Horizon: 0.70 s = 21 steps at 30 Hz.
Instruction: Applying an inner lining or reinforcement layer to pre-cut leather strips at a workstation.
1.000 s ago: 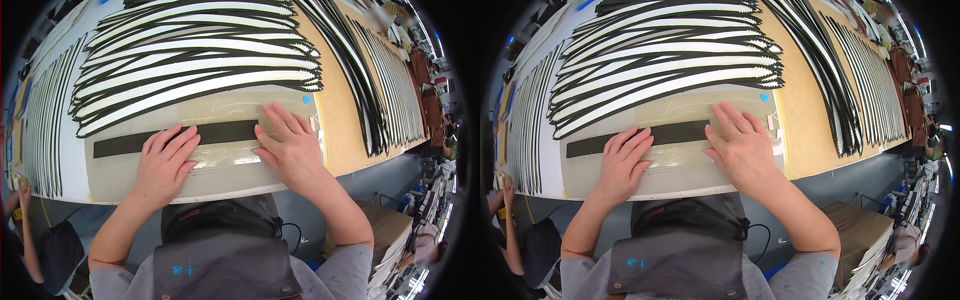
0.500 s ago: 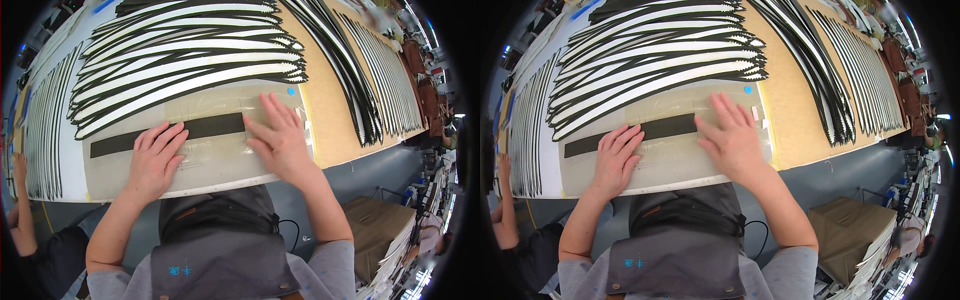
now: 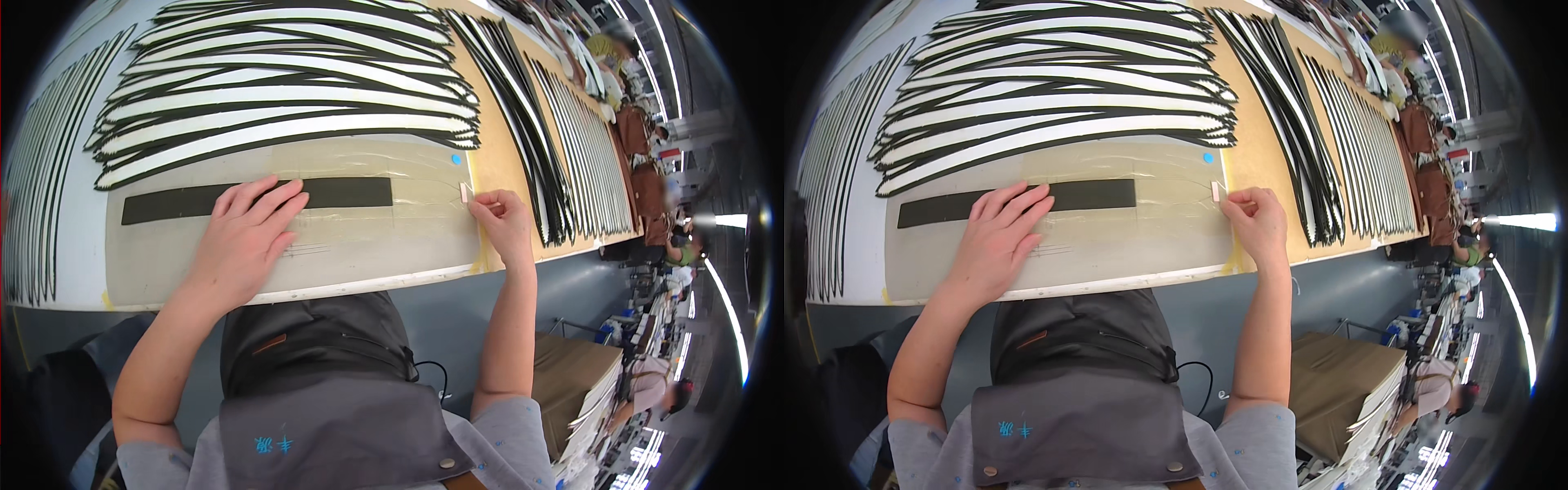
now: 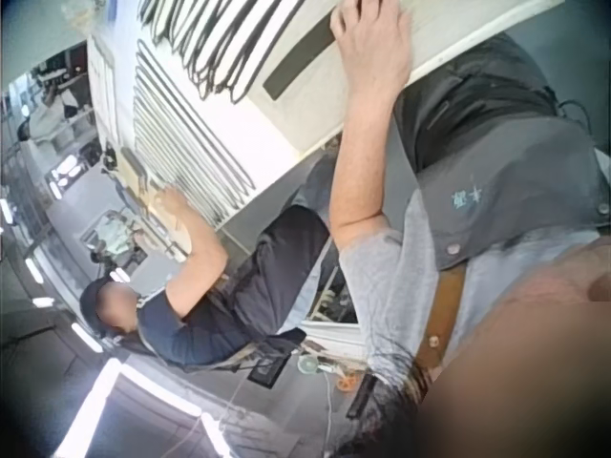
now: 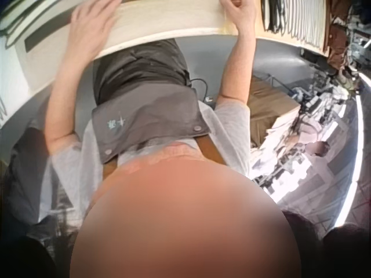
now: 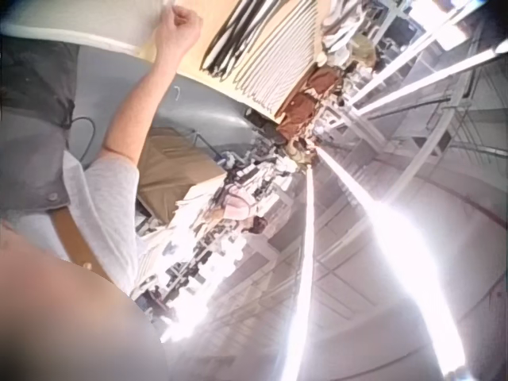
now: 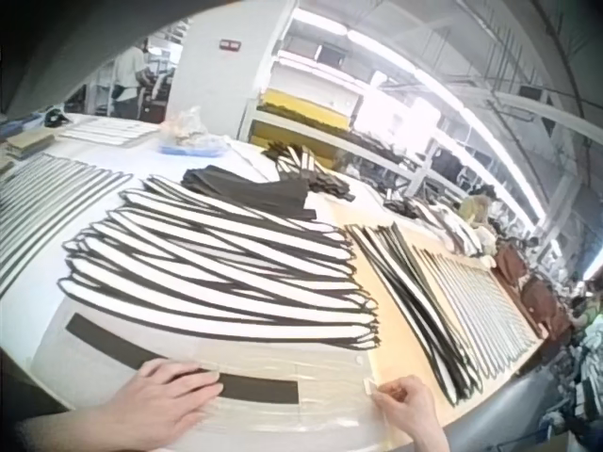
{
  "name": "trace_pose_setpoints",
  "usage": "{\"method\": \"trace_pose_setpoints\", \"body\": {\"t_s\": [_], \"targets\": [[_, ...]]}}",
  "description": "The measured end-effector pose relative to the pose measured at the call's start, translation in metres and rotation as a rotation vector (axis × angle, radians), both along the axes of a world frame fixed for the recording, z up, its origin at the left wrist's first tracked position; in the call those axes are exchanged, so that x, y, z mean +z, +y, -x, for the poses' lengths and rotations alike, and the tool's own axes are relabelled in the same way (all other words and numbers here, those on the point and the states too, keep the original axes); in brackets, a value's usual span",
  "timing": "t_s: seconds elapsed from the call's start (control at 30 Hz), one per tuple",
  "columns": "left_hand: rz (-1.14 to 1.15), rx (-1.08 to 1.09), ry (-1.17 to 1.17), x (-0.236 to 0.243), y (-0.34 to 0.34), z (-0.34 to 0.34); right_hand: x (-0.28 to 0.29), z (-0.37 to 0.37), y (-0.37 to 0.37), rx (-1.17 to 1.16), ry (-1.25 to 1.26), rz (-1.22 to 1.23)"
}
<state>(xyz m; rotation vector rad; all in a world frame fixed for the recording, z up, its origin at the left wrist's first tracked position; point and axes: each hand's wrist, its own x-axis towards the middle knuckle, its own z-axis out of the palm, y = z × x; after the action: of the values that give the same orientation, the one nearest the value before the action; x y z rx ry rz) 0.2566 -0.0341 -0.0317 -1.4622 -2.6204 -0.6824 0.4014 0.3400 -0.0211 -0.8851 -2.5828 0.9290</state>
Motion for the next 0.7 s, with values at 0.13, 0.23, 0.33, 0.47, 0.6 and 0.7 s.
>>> {"method": "trace_pose_setpoints", "body": {"t_s": [0.13,0.23,0.33,0.47,0.6,0.7], "targets": [[-0.019,-0.009,-0.024,-0.005,-0.003,-0.001,0.005,0.004,-0.001,-0.037,-0.056,0.05],[-0.058,-0.003,-0.023,-0.01,-0.003,-0.001,0.017,0.009,-0.013,0.011,-0.013,0.112],[-0.082,-0.003,-0.017,-0.016,-0.001,-0.002,0.038,0.033,-0.051,0.149,0.205,0.463],[-0.119,0.001,-0.024,-0.024,-0.001,-0.002,0.037,0.088,-0.135,0.369,0.106,0.497],[-0.111,-0.001,-0.036,-0.023,0.001,-0.002,0.024,0.128,-0.154,0.362,-0.07,0.42],[-0.104,-0.003,-0.038,-0.024,0.001,-0.002,0.016,0.135,-0.16,0.356,-0.077,0.404]]}}
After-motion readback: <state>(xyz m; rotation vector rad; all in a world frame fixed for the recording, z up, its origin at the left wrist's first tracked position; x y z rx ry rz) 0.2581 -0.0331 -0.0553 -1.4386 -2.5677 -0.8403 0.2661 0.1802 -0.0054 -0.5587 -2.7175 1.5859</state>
